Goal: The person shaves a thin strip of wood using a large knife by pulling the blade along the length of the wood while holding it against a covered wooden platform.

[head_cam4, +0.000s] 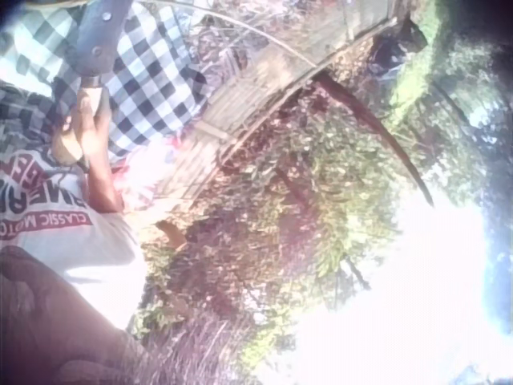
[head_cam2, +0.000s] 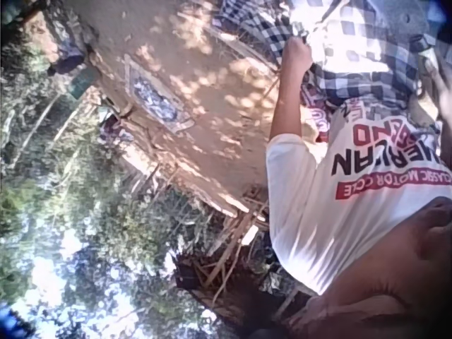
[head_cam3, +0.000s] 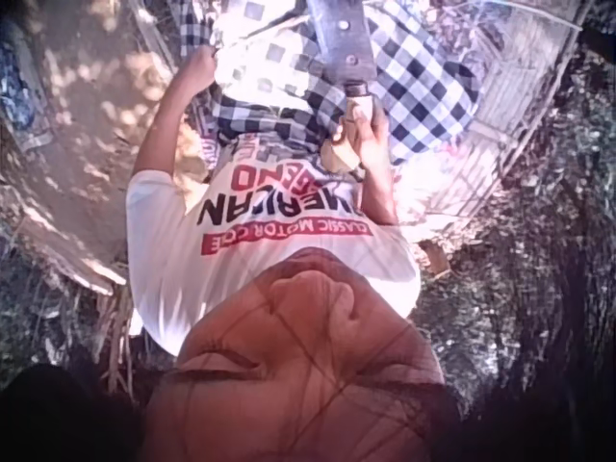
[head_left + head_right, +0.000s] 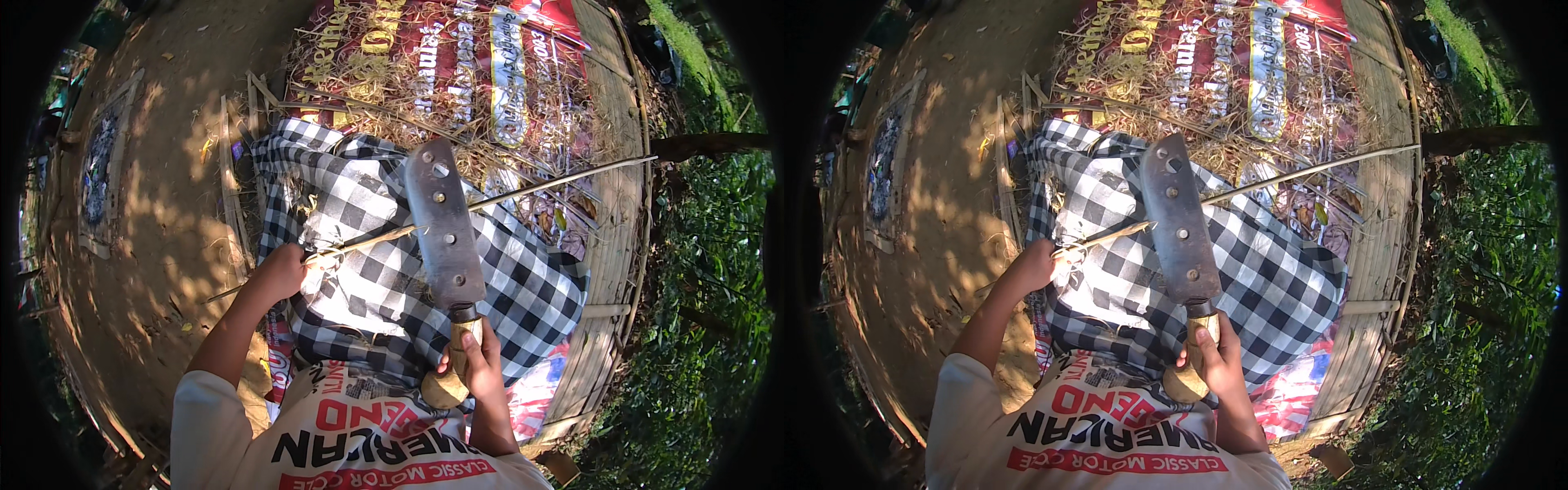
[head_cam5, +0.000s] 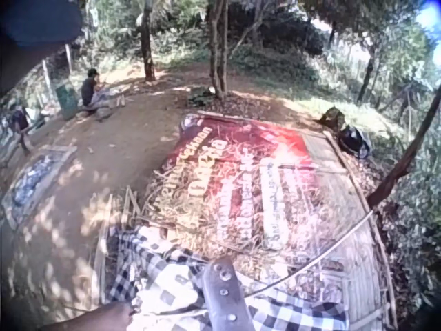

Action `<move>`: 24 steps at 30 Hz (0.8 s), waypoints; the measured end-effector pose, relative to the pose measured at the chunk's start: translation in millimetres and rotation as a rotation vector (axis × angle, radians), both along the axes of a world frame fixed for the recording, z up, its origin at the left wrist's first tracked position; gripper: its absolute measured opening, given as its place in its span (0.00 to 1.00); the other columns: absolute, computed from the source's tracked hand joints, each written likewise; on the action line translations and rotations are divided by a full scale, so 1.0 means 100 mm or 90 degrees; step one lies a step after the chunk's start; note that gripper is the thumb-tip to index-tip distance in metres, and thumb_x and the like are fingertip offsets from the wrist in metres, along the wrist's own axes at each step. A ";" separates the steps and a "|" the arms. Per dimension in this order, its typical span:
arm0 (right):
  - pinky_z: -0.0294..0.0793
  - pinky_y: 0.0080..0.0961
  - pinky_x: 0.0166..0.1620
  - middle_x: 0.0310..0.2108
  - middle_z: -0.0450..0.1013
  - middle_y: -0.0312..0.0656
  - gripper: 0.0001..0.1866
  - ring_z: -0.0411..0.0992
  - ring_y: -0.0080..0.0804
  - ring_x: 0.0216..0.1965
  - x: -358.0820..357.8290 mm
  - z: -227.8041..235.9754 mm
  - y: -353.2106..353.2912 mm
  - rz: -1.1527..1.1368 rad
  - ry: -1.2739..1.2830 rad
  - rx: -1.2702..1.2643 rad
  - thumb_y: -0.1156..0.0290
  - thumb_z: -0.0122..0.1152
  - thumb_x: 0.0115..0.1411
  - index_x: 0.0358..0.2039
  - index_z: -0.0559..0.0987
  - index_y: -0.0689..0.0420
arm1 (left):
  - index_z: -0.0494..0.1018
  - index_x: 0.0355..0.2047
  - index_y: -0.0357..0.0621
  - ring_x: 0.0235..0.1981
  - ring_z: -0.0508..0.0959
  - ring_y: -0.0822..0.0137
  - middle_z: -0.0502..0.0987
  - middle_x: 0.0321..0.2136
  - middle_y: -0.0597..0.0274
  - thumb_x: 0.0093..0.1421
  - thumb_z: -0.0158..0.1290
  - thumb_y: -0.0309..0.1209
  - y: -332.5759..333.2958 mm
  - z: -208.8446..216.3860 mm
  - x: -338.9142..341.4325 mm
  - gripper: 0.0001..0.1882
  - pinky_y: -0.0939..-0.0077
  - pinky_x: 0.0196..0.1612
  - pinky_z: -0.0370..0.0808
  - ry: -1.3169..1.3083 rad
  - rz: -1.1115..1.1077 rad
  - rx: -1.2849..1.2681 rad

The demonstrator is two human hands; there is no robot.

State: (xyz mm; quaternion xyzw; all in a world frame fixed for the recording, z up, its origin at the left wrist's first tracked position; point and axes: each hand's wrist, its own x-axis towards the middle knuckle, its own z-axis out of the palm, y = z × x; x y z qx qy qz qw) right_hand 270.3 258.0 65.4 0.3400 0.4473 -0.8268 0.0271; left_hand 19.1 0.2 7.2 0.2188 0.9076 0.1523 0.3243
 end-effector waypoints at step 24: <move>0.75 0.24 0.29 0.30 0.70 0.41 0.20 0.72 0.26 0.25 0.08 0.03 -0.01 0.102 -0.015 0.018 0.67 0.54 0.65 0.51 0.66 0.66 | 0.72 0.32 0.25 0.32 0.78 0.41 0.75 0.27 0.33 0.57 0.49 0.30 -0.02 0.00 -0.09 0.14 0.58 0.35 0.73 -0.138 0.045 -0.063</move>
